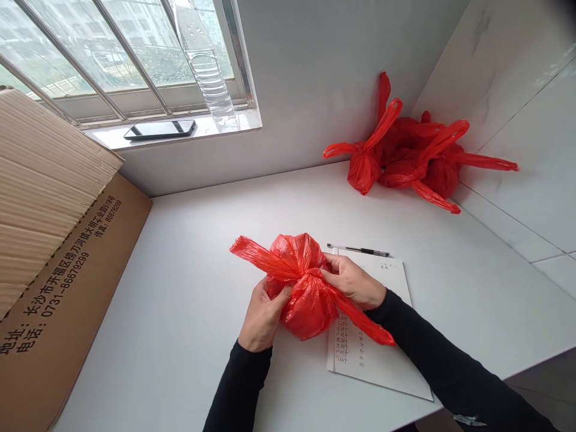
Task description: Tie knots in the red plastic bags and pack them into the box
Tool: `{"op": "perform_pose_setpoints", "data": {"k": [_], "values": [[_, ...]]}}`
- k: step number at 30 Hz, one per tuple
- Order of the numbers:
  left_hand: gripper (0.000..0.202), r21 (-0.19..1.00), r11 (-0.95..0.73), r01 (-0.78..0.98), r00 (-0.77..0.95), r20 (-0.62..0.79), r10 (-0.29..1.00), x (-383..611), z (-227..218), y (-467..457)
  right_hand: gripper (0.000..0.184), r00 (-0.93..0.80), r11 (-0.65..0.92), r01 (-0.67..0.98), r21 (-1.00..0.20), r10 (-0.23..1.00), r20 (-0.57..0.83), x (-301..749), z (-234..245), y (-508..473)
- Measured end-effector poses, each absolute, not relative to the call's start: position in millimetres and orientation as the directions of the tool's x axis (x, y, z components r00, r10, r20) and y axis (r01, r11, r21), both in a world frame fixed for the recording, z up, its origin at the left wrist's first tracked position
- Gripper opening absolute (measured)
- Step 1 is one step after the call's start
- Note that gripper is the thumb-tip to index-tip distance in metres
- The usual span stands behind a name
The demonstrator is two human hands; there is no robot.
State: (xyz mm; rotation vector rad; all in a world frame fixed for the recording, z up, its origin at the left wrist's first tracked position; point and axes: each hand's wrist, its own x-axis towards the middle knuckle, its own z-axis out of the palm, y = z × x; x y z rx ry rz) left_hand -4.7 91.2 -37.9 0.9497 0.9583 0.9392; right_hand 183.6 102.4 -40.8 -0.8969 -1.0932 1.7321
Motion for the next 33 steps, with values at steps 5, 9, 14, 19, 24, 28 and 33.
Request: {"op": "perform_pose_setpoints", "data": {"k": [5, 9, 14, 19, 24, 28, 33], "values": [[0.037, 0.928, 0.252, -0.275, 0.155, -0.217, 0.964, -7.9, -40.2, 91.1, 0.03, -0.557, -0.225, -0.157, -0.962, 0.824, -0.102, 192.4, -34.7, 104.5], [0.042, 0.929, 0.244, -0.278, 0.121, -0.218, 0.968, -5.5, -43.6, 90.0, 0.02, -0.559, -0.215, -0.071, -0.974, 0.818, -0.139, 193.0, -35.2, 104.0], [0.045, 0.892, 0.353, -0.282, 0.277, -0.277, 0.92, -3.5, -36.8, 88.4, 0.021, -0.393, -0.195, -0.107, -0.975, 0.909, -0.139, 188.9, -43.4, 103.1], [0.045, 0.889, 0.382, -0.251, 0.373, -0.276, 0.886, -6.4, -33.3, 89.5, 0.027, -0.336, -0.21, -0.193, -0.958, 0.932, -0.137, 186.1, -45.8, 102.2], [0.033, 0.895, 0.329, -0.302, 0.159, -0.293, 0.943, -7.5, -42.4, 92.4, 0.032, -0.465, -0.164, -0.134, -0.977, 0.881, -0.084, 190.0, -35.1, 103.9], [0.028, 0.883, 0.307, -0.356, 0.038, -0.314, 0.949, -7.1, -49.0, 92.7, 0.04, -0.599, -0.19, -0.16, -0.969, 0.798, -0.058, 191.8, -26.6, 102.5], [0.027, 0.881, 0.315, -0.353, -0.024, -0.345, 0.938, -6.3, -47.6, 92.0, 0.042, -0.561, -0.188, -0.137, -0.973, 0.824, -0.081, 182.8, -29.3, 96.0]]}}
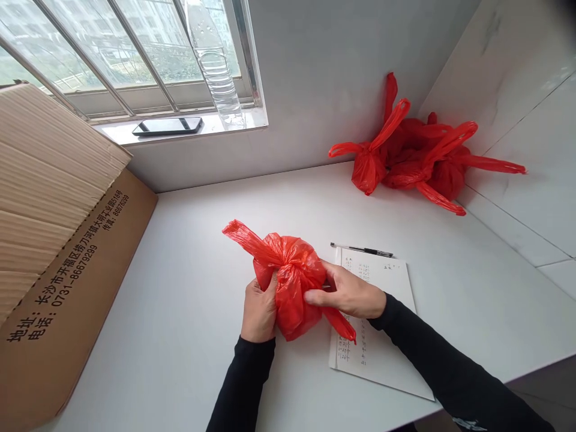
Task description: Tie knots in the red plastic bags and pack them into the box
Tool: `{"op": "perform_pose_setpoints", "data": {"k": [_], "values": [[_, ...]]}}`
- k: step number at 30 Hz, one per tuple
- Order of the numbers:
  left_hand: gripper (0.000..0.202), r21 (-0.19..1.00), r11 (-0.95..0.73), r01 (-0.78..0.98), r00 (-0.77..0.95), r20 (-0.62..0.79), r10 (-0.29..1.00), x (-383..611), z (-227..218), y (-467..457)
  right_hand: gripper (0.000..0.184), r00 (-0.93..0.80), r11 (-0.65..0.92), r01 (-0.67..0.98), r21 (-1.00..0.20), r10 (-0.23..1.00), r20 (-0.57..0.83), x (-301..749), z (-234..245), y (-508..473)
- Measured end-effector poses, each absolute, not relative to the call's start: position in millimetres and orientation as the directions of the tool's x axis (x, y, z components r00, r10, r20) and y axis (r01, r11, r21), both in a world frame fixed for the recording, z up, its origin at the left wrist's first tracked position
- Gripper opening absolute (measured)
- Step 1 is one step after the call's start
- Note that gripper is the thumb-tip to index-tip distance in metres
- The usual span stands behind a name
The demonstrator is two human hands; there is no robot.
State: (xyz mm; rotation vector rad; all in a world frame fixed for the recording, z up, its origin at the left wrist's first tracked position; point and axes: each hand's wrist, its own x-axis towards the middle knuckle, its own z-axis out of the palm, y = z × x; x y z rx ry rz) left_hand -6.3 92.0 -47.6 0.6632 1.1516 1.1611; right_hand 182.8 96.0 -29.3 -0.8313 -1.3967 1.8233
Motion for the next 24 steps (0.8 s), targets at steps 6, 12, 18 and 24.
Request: {"op": "perform_pose_setpoints", "data": {"k": [6, 12, 18, 24], "values": [[0.036, 0.831, 0.354, -0.429, 0.281, -0.249, 0.927, -3.6, -29.4, 87.4, 0.022, -0.333, -0.151, -0.176, -0.973, 0.939, -0.085, 180.7, -41.3, 100.6], [0.03, 0.907, 0.298, -0.298, 0.241, -0.23, 0.943, -1.1, -32.7, 88.1, 0.029, -0.356, -0.162, -0.262, -0.951, 0.933, -0.061, 183.4, -36.8, 101.6], [0.036, 0.84, 0.307, -0.446, 0.123, -0.282, 0.951, -2.7, -43.4, 92.8, 0.041, -0.461, -0.134, -0.124, -0.983, 0.885, -0.062, 184.0, -29.8, 99.0], [0.042, 0.788, 0.376, -0.487, 0.177, -0.332, 0.926, 3.2, -36.2, 89.7, 0.033, -0.352, -0.134, -0.164, -0.977, 0.933, -0.069, 180.6, -28.7, 98.8]]}}
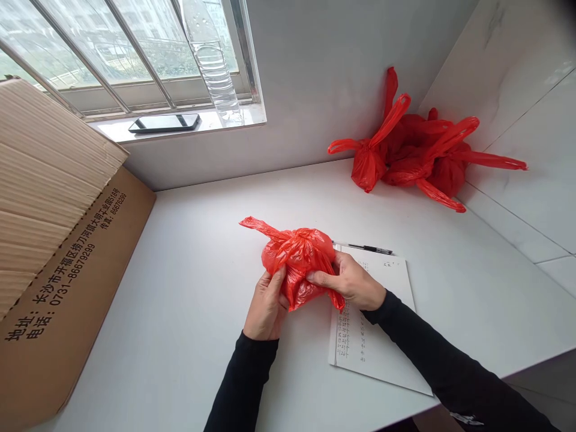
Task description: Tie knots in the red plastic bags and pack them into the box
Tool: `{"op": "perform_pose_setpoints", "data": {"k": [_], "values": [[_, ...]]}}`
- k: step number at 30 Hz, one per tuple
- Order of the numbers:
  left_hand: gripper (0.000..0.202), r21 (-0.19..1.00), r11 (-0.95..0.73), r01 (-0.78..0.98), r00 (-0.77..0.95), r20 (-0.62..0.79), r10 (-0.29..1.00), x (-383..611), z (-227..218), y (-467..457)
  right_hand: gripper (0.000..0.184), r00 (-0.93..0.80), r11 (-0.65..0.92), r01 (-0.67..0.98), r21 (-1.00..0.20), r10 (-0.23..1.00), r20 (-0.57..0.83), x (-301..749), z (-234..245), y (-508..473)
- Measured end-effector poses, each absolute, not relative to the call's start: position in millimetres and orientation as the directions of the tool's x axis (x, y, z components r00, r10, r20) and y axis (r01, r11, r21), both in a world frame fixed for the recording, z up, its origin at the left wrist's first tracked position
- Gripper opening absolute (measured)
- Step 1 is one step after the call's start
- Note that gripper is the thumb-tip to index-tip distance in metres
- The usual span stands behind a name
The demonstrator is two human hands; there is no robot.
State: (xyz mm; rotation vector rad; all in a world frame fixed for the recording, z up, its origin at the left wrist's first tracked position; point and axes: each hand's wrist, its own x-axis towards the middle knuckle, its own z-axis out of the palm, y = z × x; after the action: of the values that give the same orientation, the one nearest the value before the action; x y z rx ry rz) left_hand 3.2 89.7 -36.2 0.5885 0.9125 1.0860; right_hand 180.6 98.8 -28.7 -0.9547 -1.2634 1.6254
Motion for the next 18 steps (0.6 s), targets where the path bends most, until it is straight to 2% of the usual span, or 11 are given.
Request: {"op": "perform_pose_setpoints", "data": {"k": [3, 6, 10, 12, 18], "values": [[0.055, 0.835, 0.344, -0.43, 0.299, -0.228, 0.927, 6.4, -29.0, 87.0, 0.032, -0.274, -0.11, -0.158, -0.981, 0.96, -0.064, 181.2, -27.7, 99.5], [0.065, 0.903, 0.28, -0.327, 0.276, -0.192, 0.942, 6.2, -30.3, 87.7, 0.029, -0.246, -0.104, -0.127, -0.987, 0.967, -0.07, 183.5, -28.2, 100.6], [0.044, 0.923, 0.261, -0.283, 0.193, -0.212, 0.958, 1.5, -39.0, 91.4, 0.037, -0.355, -0.12, -0.125, -0.985, 0.932, -0.068, 183.9, -31.2, 100.2], [0.038, 0.917, 0.264, -0.298, 0.187, -0.215, 0.959, 0.1, -40.6, 92.1, 0.039, -0.354, -0.11, -0.096, -0.989, 0.933, -0.069, 182.9, -33.0, 99.5], [0.035, 0.83, 0.334, -0.448, 0.23, -0.254, 0.94, 3.4, -38.0, 91.0, 0.024, -0.302, -0.133, -0.066, -0.989, 0.947, -0.107, 182.2, -32.5, 98.6]]}}
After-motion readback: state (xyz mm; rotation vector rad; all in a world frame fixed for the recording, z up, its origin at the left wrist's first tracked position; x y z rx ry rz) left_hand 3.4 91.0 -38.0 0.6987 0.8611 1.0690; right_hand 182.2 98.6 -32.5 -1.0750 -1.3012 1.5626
